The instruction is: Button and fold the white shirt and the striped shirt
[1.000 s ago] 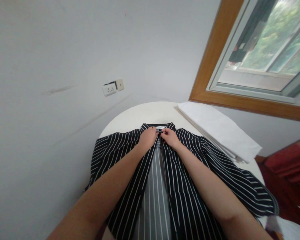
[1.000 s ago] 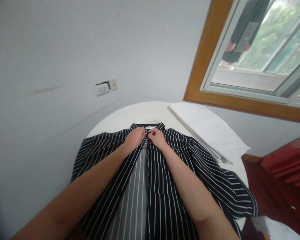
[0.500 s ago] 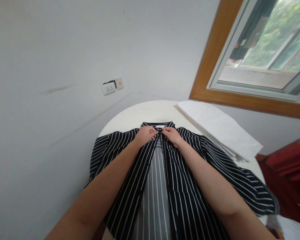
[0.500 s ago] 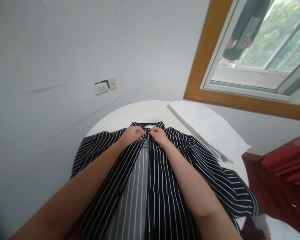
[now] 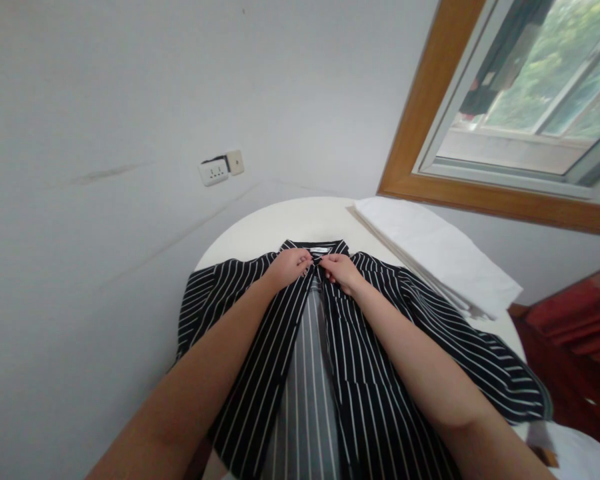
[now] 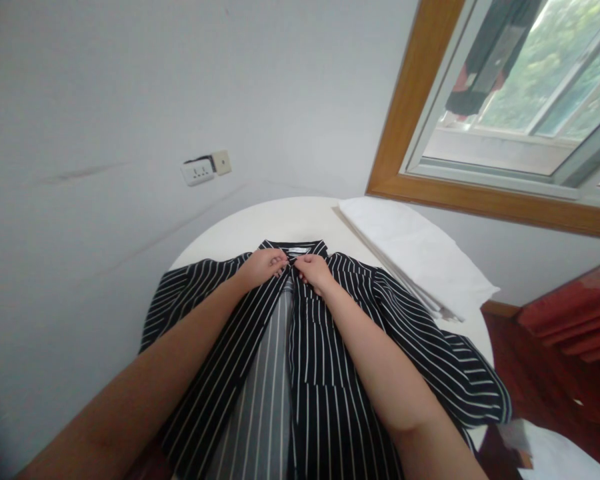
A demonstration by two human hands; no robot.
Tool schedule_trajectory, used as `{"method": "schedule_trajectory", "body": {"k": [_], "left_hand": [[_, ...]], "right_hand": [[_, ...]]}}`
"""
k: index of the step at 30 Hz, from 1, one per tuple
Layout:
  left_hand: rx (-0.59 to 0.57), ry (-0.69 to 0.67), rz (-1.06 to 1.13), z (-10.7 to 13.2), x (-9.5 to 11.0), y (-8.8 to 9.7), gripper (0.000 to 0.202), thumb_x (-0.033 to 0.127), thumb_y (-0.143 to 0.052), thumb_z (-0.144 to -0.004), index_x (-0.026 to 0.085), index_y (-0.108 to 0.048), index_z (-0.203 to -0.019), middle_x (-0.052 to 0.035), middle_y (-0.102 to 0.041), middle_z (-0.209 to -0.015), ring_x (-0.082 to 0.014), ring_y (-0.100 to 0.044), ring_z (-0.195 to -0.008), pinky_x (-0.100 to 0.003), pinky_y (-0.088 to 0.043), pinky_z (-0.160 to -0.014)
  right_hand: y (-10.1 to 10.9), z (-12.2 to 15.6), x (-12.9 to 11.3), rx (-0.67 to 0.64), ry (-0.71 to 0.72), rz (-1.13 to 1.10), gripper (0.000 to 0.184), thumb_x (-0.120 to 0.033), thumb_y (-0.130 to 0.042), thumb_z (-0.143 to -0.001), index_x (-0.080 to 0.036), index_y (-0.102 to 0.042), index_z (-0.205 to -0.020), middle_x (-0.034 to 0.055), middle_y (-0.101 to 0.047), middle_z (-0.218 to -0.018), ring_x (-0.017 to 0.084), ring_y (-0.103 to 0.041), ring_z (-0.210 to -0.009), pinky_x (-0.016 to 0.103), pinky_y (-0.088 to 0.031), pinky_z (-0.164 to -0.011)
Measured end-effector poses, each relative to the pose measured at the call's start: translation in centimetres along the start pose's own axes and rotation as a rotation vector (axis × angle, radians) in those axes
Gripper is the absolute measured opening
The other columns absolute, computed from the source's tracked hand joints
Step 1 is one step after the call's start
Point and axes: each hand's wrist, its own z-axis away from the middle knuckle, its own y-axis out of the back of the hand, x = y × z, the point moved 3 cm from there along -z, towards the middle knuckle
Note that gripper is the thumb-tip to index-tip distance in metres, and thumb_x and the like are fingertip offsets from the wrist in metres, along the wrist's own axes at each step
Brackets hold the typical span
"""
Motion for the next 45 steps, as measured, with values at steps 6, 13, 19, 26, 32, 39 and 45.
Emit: {"method": "schedule_trajectory", "body": {"k": [6, 13, 19, 26, 32, 39, 45], "left_hand": [[0.032, -0.123, -0.19, 0.0, 0.7, 0.2, 0.012, 0.021, -0.052, -0.085, 0.016, -0.062, -0.082, -0.0031, -0.066, -0.077, -0.0159, -0.062, -0.074, -0.027, -0.048, -0.074], [-0.005, -0.187, -0.417, 0.0, 1.5, -0.1, 0.02, 0.018, -0.045, -0.089, 0.014, -0.064, -0.086, -0.0088, -0.067, -0.09, -0.0205, -0.06, -0.089, -0.032, -0.045, -0.083], [0.001, -0.17, -0.442, 0.0, 1.4, -0.4, 0.023, 0.016, -0.043, -0.088, 0.013, -0.065, -0.085, -0.0106, -0.067, -0.089, -0.0212, -0.06, -0.088, -0.032, -0.046, -0.083], [0.072, -0.03, -0.213, 0.0, 0.8, -0.1, 0.017, 0.013, -0.047, -0.081, 0.015, -0.064, -0.079, -0.0041, -0.067, -0.075, -0.0162, -0.061, -0.072, -0.026, -0.047, -0.072], [0.065, 0.048, -0.026, -0.1, -0.1, -0.3, 0.018, 0.015, -0.045, -0.078, 0.016, -0.063, -0.078, -0.0006, -0.065, -0.065, -0.0137, -0.062, -0.062, -0.023, -0.048, -0.064], [0.042, 0.069, 0.079, -0.2, -0.7, -0.6, 0.018, 0.024, -0.048, -0.078, 0.015, -0.063, -0.079, -0.0014, -0.067, -0.069, -0.0139, -0.063, -0.062, -0.024, -0.05, -0.063], [0.002, 0.092, 0.094, -0.5, -1.3, -0.9, 0.037, 0.041, -0.041, -0.087, 0.017, -0.061, -0.069, -0.0011, -0.064, -0.06, -0.0143, -0.062, -0.059, -0.024, -0.048, -0.061]], "right_hand": [[0.3, 0.0, 0.0, -0.055, -0.029, -0.035, 0.009, -0.022, -0.06, -0.076, -0.015, -0.058, -0.071, -0.009, -0.043, -0.038, 0.003, -0.032, -0.03, 0.015, -0.02, -0.032], [0.6, 0.4, -0.3, -0.199, -0.013, -0.107, 0.013, -0.02, -0.065, -0.073, -0.014, -0.06, -0.083, -0.0105, -0.044, -0.039, 0.003, -0.033, -0.032, 0.014, -0.023, -0.033], [0.5, 0.7, -0.5, -0.232, -0.021, -0.12, 0.006, -0.017, -0.059, -0.082, -0.015, -0.059, -0.088, -0.002, -0.065, -0.067, 0.004, -0.052, -0.045, 0.012, -0.04, -0.037], [0.4, 0.4, -0.3, -0.194, 0.016, -0.076, 0.01, -0.018, -0.051, -0.09, -0.014, -0.059, -0.091, 0.0026, -0.069, -0.079, 0.006, -0.058, -0.047, 0.014, -0.045, -0.036], [0.4, 0.0, 0.0, -0.177, 0.068, -0.026, 0.014, -0.016, -0.053, -0.086, -0.014, -0.062, -0.097, 0.0032, -0.069, -0.084, 0.005, -0.056, -0.046, 0.013, -0.045, -0.034], [0.1, -0.5, 0.2, 0.02, 0.209, 0.152, 0.008, -0.016, -0.06, -0.076, -0.014, -0.064, -0.083, -0.0047, -0.055, -0.058, 0.006, -0.05, -0.038, 0.015, -0.04, -0.031], [0.2, -0.6, 0.3, 0.072, 0.318, 0.314, 0.009, -0.019, -0.059, -0.075, -0.016, -0.065, -0.08, -0.0031, -0.057, -0.063, 0.006, -0.048, -0.04, 0.017, -0.038, -0.035]]}}
